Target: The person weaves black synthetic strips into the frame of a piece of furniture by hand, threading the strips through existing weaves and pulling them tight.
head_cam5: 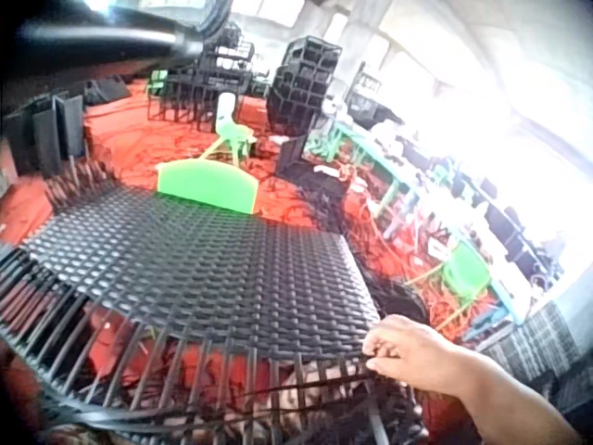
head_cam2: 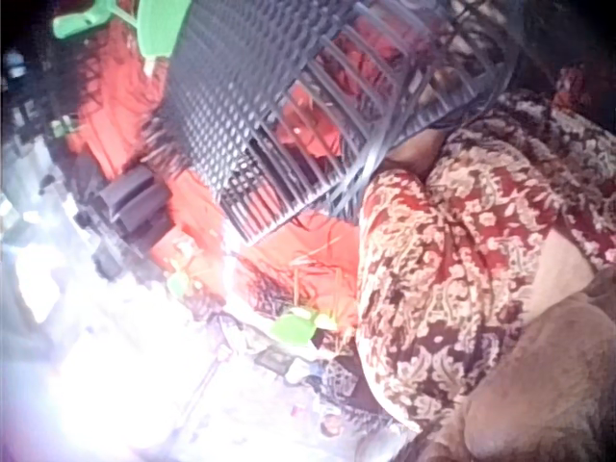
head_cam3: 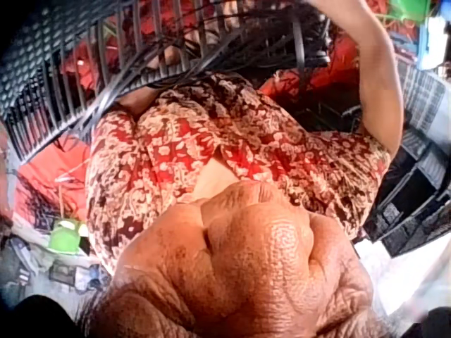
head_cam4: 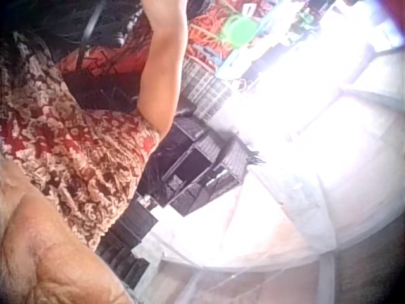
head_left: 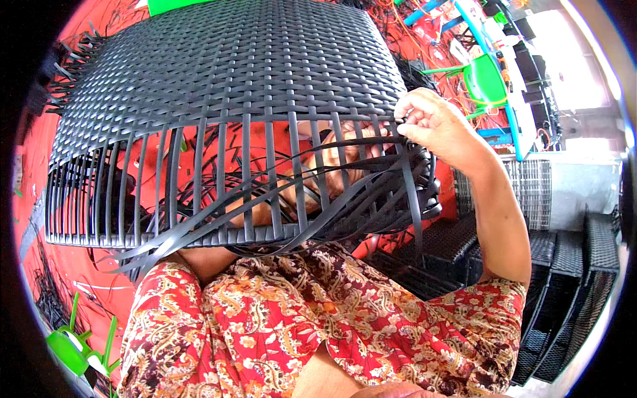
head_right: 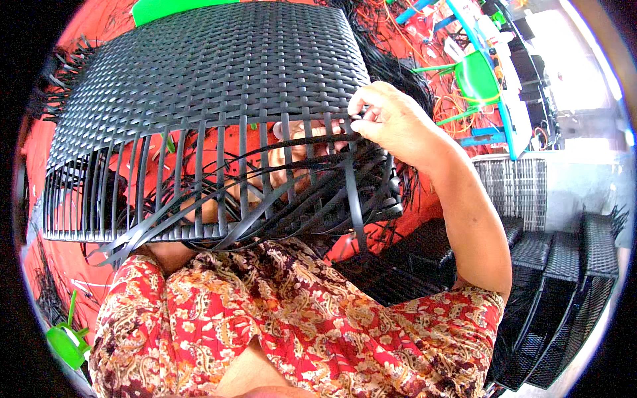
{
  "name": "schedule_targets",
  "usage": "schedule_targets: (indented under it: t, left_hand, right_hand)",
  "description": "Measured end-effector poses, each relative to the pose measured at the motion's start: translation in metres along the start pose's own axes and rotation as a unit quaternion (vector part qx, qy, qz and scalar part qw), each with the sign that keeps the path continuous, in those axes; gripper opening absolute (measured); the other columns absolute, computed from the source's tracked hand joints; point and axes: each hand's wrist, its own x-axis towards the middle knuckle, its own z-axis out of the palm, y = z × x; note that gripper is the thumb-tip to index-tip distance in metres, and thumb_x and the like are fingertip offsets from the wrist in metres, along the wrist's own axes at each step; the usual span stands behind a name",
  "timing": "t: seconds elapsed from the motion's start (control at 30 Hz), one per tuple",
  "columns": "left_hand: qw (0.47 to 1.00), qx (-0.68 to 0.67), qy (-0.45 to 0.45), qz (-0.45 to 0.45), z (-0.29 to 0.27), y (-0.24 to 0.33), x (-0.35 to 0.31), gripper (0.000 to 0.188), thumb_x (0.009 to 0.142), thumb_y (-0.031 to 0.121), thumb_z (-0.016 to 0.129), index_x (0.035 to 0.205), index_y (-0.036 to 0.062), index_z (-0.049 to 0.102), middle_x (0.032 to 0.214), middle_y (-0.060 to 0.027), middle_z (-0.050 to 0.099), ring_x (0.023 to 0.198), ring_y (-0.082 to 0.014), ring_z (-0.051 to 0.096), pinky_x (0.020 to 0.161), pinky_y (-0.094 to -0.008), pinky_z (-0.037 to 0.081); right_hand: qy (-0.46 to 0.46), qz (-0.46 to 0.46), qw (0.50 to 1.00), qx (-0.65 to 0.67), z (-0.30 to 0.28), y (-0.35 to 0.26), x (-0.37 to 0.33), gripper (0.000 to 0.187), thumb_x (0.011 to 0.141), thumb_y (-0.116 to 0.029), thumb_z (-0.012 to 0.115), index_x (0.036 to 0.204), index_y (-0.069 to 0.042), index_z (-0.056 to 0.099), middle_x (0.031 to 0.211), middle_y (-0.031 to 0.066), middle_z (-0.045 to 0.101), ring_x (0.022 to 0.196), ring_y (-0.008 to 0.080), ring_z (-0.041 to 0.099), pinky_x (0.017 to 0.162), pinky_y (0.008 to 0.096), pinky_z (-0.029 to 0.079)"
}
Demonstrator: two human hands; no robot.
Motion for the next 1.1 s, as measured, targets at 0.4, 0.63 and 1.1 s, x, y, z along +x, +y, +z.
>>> schedule_targets:
  t: [0.4, 0.63, 1.1]
  left_hand:
    - [1.000, -0.005, 0.002, 0.015, 0.005, -0.003, -0.003, 0.043, 0.091, 0.025, 0.044, 0.126, 0.0003, 0.043, 0.119, -0.0179, 0.054, 0.105, -0.0265, 0.056, 0.089, -0.0383, 0.046]
    - [1.000, -0.012, 0.000, 0.017, 0.003, -0.008, 0.003, 0.043, 0.091, 0.026, 0.045, 0.126, 0.0006, 0.043, 0.119, -0.0174, 0.054, 0.105, -0.0261, 0.056, 0.089, -0.0380, 0.046]
    - [0.999, -0.026, 0.005, 0.028, 0.002, -0.009, 0.008, 0.042, 0.091, 0.026, 0.046, 0.125, 0.0012, 0.044, 0.120, -0.0164, 0.054, 0.106, -0.0253, 0.056, 0.090, -0.0375, 0.046]
  right_hand:
    - [0.041, -0.126, 0.988, -0.073, 0.009, -0.004, -0.010, 0.015, 0.073, -0.004, 0.065, 0.086, -0.004, 0.058, 0.084, 0.0094, 0.054, 0.082, 0.0249, 0.055, 0.074, 0.0317, 0.045]
    - [0.064, -0.116, 0.988, -0.080, 0.011, -0.009, -0.012, 0.014, 0.074, -0.004, 0.065, 0.087, -0.003, 0.060, 0.082, 0.0097, 0.055, 0.080, 0.0249, 0.056, 0.072, 0.0335, 0.046]
    - [0.096, -0.099, 0.988, -0.075, 0.021, 0.004, -0.015, 0.010, 0.072, -0.004, 0.066, 0.079, -0.003, 0.059, 0.081, 0.0090, 0.054, 0.079, 0.0238, 0.056, 0.069, 0.0309, 0.045]
